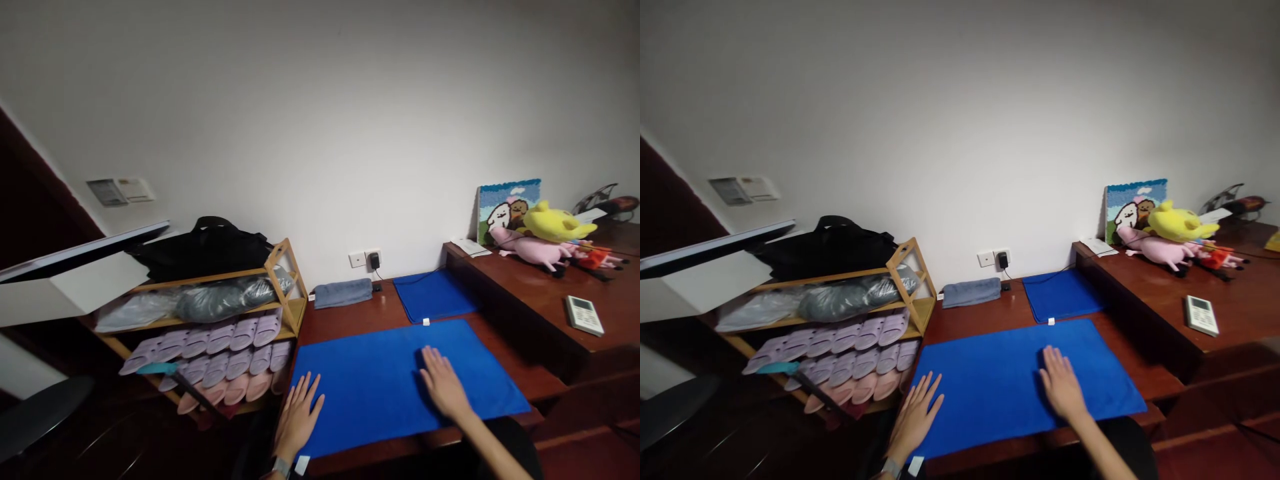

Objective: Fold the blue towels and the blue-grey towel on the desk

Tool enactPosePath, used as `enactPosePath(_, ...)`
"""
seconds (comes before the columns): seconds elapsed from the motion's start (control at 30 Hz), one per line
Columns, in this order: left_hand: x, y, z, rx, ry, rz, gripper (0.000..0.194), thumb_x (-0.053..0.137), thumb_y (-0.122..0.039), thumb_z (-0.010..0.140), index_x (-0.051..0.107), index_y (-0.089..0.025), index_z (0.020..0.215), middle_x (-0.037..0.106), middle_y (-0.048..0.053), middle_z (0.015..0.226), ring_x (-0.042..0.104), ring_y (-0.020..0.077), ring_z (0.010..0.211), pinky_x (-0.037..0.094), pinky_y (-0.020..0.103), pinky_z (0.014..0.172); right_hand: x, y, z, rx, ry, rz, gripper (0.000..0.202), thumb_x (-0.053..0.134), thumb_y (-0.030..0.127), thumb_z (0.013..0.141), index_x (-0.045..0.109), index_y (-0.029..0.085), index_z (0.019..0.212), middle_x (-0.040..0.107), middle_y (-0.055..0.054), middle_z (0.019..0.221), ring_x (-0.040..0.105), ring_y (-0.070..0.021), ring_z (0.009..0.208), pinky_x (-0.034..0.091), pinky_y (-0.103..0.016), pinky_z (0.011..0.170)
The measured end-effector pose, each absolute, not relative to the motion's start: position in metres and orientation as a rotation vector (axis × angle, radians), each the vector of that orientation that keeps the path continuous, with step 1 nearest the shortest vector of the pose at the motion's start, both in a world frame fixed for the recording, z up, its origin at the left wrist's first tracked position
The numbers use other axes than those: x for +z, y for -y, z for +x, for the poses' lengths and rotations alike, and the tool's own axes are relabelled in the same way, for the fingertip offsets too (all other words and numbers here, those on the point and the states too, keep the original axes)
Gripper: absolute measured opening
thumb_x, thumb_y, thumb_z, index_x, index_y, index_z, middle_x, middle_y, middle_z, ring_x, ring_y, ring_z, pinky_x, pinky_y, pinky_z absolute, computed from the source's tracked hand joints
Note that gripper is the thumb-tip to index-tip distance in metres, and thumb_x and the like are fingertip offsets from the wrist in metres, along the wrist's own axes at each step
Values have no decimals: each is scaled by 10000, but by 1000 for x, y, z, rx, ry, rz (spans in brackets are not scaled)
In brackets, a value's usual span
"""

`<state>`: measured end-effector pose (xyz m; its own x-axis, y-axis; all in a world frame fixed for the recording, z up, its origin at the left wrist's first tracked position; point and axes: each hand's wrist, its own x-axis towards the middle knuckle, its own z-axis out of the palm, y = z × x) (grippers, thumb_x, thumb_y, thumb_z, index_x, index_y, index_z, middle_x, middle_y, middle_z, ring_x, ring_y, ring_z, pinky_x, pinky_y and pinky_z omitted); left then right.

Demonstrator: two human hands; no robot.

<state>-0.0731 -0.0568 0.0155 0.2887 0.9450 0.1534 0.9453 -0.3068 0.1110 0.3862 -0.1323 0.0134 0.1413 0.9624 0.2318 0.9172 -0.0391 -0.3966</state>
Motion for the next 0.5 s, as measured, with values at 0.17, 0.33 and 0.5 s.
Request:
enactPosePath(0.17, 19, 59, -71, -275, 1857, -2521, 614, 349, -569, 1075, 342, -332, 1641, 310, 34, 1733, 287, 249, 1596, 266, 506, 1300, 25, 119, 252, 309, 2086, -1746, 720, 229, 607, 1069, 314, 197, 1655, 284, -57, 1708, 256, -259, 1595, 234, -478, 1315)
enactPosePath(0.33, 18, 58, -73, -267, 1839, -2525, 613, 353, -565, 1074, 331, -340, 1644, 296, 34, 1736, 297, 263, 1592, 276, 516, 1297, 21, 118, 271, 334, 2083, -1843, 766, 211, 648, 1051, 326, 185, 1650, 273, -73, 1709, 242, -276, 1600, 207, -510, 1315)
enactPosePath(0.5, 20, 56, -74, -253, 1857, -2540, 624, 357, -580, 1067, 331, -342, 1643, 300, 22, 1734, 272, 258, 1600, 257, 512, 1305, -3, 142, 406, 222, 1821, -2156, 804, 237, 636, 995, 377, 176, 1639, 361, -79, 1693, 264, -284, 1595, 193, -527, 1316)
